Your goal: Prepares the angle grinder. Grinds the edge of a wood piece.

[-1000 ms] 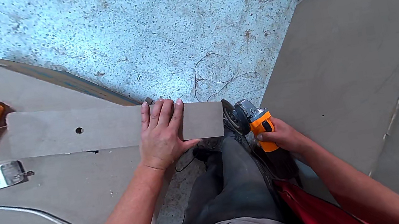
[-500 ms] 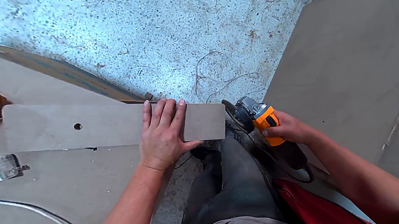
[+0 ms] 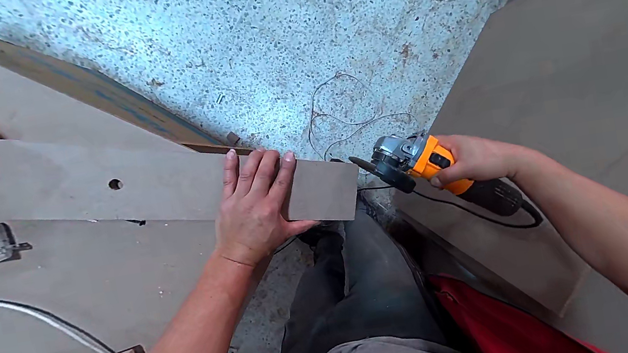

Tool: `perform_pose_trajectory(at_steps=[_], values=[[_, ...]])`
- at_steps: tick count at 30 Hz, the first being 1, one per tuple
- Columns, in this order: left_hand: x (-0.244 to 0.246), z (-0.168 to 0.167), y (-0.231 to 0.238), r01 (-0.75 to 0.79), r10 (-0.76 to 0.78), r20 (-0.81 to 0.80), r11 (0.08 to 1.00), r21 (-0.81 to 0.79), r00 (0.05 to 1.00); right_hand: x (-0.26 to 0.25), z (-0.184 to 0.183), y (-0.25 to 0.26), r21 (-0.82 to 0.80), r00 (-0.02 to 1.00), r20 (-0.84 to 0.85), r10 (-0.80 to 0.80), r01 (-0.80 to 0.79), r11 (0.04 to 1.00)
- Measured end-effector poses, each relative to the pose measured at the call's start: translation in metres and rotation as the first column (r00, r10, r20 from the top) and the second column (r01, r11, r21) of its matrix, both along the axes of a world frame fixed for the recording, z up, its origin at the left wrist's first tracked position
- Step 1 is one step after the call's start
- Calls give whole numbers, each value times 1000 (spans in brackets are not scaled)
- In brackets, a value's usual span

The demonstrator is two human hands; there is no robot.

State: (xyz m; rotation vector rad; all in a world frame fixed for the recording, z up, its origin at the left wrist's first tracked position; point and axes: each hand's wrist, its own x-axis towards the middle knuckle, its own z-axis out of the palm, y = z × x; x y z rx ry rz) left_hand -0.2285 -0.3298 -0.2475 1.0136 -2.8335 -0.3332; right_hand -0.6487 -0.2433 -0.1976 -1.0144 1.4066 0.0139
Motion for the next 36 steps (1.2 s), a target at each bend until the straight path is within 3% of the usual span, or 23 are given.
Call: perform_pose_trajectory(at_steps=[9,14,26,36], values=[[1,-1,0,-2,3,-17,1000,18,1000,-15,16,-41,45,967,-90,238,-234,971],[1,2,0,4,-4,-8,1000,16,1000,-14,15,-44,38,957,-107,271,-268,963],[0,1,0,6,-6,-4,1000,4,1000,-2,0,9,66,1000,-10,-28,29,997],[1,0,-1,9,-9,8,1000,1,1000,27,-12,59,79,937,138,-321,313,947]])
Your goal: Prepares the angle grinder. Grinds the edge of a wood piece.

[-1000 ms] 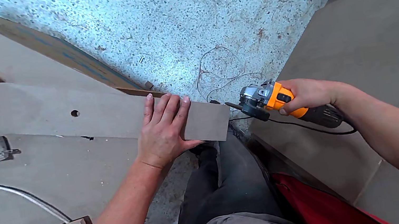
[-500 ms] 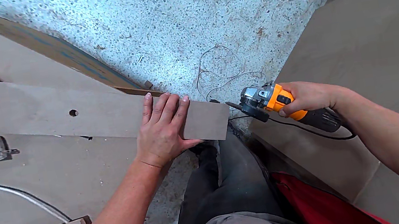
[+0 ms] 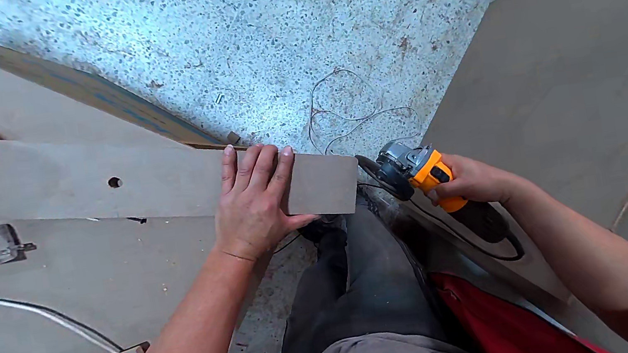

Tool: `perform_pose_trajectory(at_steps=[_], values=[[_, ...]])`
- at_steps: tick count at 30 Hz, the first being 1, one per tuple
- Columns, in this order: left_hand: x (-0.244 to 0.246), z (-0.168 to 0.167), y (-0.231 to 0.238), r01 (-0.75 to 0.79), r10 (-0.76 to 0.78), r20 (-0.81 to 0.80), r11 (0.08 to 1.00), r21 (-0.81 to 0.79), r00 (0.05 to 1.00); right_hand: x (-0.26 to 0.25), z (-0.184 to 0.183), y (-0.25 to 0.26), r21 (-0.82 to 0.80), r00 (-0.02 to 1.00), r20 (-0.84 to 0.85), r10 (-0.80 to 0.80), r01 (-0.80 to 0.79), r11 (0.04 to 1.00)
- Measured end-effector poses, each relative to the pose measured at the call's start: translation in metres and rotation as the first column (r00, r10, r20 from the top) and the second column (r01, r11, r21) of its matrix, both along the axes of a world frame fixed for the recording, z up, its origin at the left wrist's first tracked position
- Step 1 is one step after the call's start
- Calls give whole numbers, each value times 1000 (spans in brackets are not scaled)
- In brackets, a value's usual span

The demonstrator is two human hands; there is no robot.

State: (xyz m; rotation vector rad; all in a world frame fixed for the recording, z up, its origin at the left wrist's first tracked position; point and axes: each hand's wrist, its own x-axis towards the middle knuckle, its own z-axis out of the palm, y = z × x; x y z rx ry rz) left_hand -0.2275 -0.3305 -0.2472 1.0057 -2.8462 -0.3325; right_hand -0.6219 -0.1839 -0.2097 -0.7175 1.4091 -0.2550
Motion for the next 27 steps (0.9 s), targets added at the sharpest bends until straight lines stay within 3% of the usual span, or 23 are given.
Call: perform_pose_trajectory(at_steps=[8,14,27], values=[[1,0,-1,3,-3,2,1000,-17,1000,44,-8,40,-98,954,130,-269,282,954],[1,-1,-1,15,-15,4,1000,-19,1000,79,-7,58,-56,887,121,-446,454,889],[0,-4,-1,14,-14,-1,999,-45,1000,115,-11,80,-79,813,96,-574,581,810]])
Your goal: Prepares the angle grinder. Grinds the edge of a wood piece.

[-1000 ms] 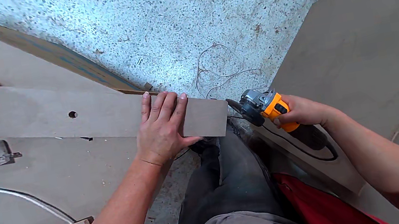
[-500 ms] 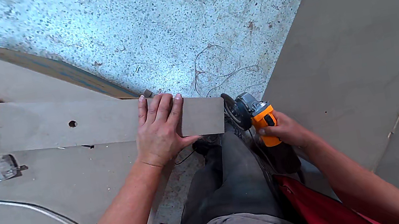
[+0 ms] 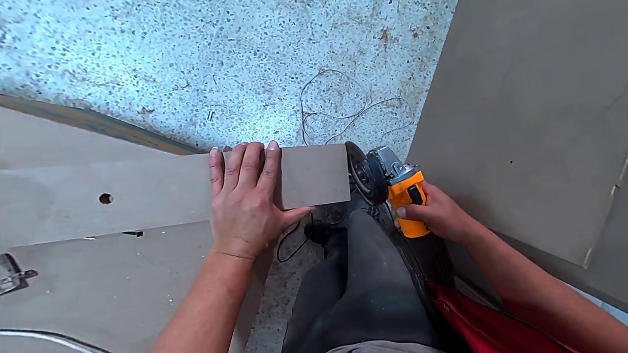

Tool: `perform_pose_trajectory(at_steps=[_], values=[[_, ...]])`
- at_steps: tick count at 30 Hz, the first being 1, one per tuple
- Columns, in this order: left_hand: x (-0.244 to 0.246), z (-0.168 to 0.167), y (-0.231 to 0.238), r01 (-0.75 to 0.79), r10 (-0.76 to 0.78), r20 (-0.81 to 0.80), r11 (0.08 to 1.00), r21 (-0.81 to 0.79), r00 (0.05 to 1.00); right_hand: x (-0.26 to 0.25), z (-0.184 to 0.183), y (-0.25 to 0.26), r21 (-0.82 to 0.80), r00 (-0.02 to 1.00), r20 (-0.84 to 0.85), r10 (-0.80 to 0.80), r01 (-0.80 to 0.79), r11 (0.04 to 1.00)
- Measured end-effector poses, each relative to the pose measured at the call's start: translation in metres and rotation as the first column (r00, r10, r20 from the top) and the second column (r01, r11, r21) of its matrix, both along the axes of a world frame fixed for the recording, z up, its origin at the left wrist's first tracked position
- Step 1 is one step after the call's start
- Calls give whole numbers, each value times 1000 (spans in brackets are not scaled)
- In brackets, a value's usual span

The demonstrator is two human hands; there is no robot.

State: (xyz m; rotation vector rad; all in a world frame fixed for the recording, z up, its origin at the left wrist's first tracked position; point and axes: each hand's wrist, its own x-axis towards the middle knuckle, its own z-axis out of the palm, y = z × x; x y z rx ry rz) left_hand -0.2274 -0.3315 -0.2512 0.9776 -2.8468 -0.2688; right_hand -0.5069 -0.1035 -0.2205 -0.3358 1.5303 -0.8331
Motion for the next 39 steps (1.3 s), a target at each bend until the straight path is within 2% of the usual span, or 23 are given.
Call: perform_pose_trajectory(at_steps=[12,25,39], values=[[0,0,0,3,-3,12,1000,-2,1000,14,-1,5,-22,997,32,-69,69,997],[0,0,0,2,-2,7,1000,0,1000,2,2,-1,-4,1000,-9,-2,2,1000],[1,-2,1,2,-2,1,1000,6,1000,-34,2,-16,8,988,-17,152,-152,988]])
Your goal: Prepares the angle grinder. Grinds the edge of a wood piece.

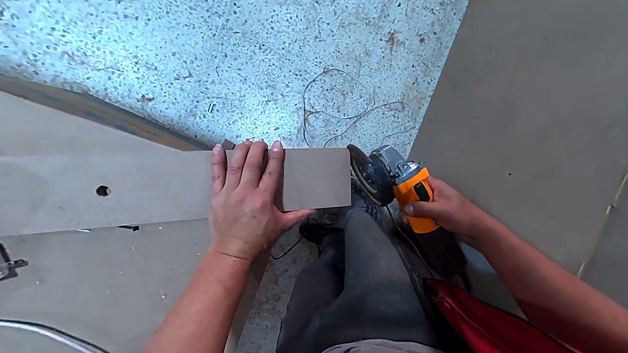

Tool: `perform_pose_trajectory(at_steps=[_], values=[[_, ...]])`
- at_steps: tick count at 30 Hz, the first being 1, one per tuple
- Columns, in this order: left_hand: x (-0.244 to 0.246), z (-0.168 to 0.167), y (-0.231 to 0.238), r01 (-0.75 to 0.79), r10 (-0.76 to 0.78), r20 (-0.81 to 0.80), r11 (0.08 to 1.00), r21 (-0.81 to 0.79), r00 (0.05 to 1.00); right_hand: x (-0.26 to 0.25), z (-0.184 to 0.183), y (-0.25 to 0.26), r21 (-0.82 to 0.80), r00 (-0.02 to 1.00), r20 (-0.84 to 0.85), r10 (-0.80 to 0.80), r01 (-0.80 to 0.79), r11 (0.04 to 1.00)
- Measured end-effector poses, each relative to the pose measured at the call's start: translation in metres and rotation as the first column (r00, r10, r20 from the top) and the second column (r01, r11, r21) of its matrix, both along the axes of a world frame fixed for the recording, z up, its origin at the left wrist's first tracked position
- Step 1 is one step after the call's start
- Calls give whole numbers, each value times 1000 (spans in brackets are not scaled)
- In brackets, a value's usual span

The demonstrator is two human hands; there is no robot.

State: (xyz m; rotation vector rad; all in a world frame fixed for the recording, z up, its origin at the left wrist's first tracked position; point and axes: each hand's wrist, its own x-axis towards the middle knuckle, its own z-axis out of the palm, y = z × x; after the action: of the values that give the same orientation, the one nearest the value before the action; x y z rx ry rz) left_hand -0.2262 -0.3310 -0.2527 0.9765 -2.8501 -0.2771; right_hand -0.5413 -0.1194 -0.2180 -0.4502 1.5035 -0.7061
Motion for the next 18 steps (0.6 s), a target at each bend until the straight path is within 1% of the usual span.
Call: perform_pose_trajectory(at_steps=[9,13,18], values=[[-1,2,1,-10,10,-3,1000,-1,1000,-29,-3,-20,-29,990,25,142,-141,990],[-1,3,1,-12,12,-10,1000,3,1000,-45,3,-36,-30,972,6,235,-235,972],[-1,3,1,-17,17,-5,1000,21,1000,-72,8,-61,41,912,-49,406,-405,913]])
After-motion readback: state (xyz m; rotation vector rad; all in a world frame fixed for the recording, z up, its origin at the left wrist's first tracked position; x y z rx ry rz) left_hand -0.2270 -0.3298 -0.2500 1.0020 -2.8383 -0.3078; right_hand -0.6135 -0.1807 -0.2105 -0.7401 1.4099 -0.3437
